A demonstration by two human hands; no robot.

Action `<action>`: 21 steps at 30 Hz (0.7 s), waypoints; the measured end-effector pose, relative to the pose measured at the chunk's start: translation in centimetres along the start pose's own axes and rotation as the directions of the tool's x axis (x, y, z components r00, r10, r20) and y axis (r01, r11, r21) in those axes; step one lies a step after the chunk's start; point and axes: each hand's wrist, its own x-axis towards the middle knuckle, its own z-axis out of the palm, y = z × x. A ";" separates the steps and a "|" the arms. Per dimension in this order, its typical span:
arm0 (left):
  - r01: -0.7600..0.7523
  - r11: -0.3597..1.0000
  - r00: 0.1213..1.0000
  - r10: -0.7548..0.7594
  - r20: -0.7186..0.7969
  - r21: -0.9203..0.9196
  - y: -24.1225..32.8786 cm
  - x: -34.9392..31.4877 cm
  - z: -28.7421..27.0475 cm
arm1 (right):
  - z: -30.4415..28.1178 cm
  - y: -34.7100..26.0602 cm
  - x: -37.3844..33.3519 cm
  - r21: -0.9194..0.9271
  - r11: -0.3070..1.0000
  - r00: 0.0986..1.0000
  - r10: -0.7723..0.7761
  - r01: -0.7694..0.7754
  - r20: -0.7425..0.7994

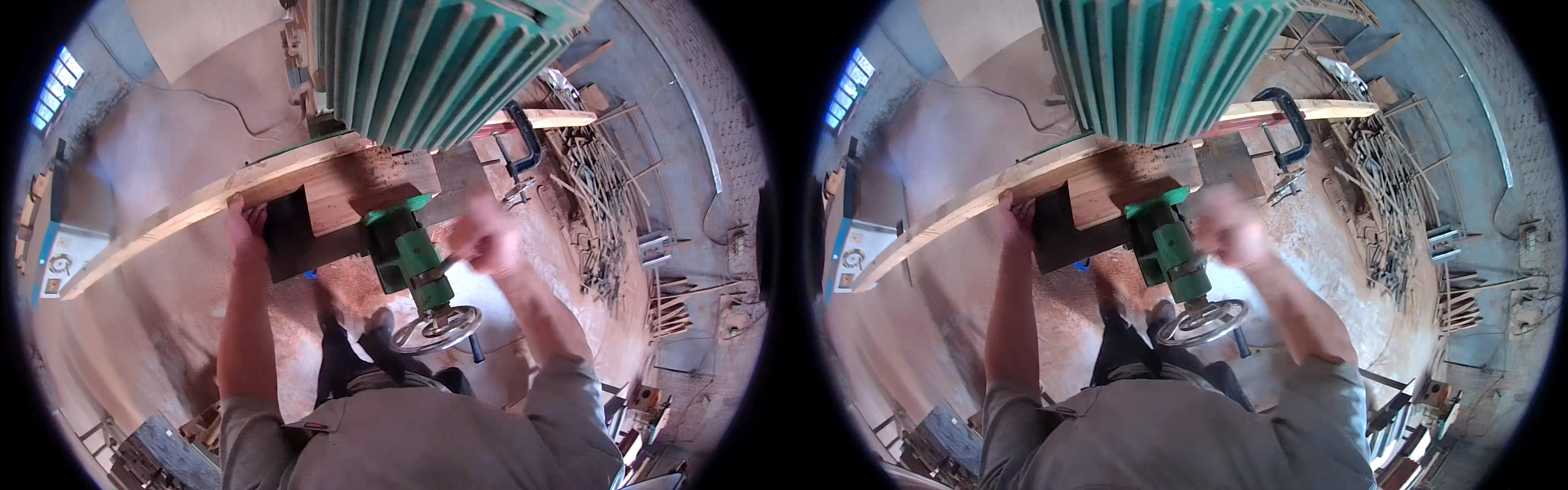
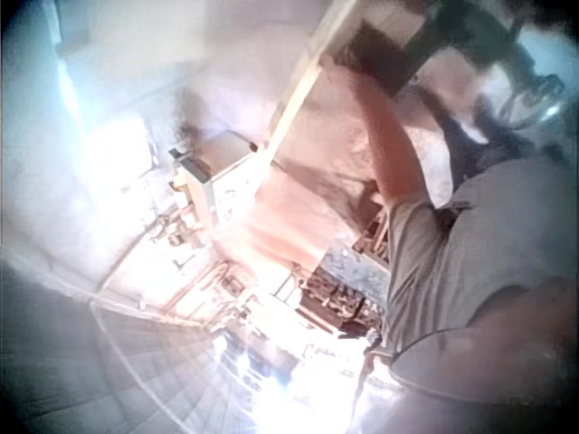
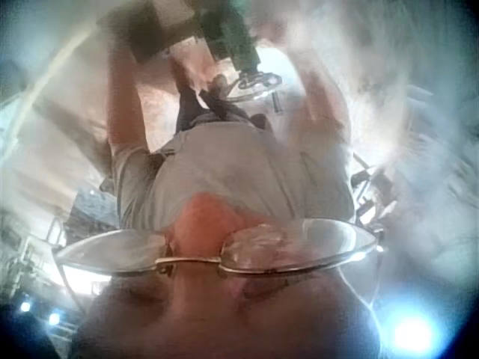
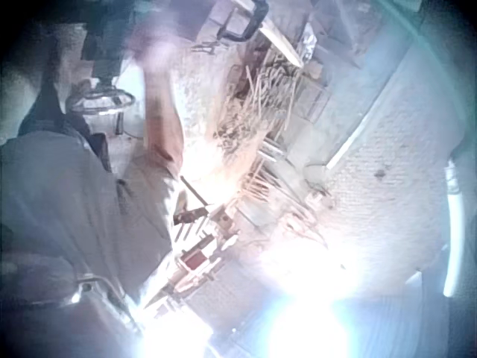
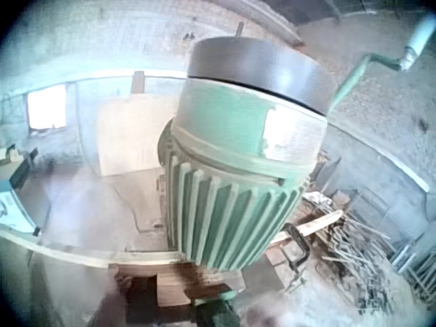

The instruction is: The person operates a vertical bandsaw to cut a long wooden plank. They guide the wood through the blade, remove the cut piece, and place it on a nearby table. The person repeats this process with additional planks.

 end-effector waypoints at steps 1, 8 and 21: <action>0.006 1.000 1.000 -0.006 0.009 -0.002 0.4 0.0 1.0 | -5.0 -0.5 -0.9 0.412 0.905 0.994 -0.093 0.105 -0.050; 0.050 0.998 0.997 -0.047 0.058 -0.050 2.0 -0.5 2.8 | -16.2 9.3 -2.1 -0.436 0.897 0.645 -0.288 -0.079 -0.708; -0.036 0.979 0.972 0.080 0.221 -0.198 9.2 1.2 -8.8 | -11.1 15.1 -21.7 -0.031 0.988 0.271 0.012 -0.154 -0.963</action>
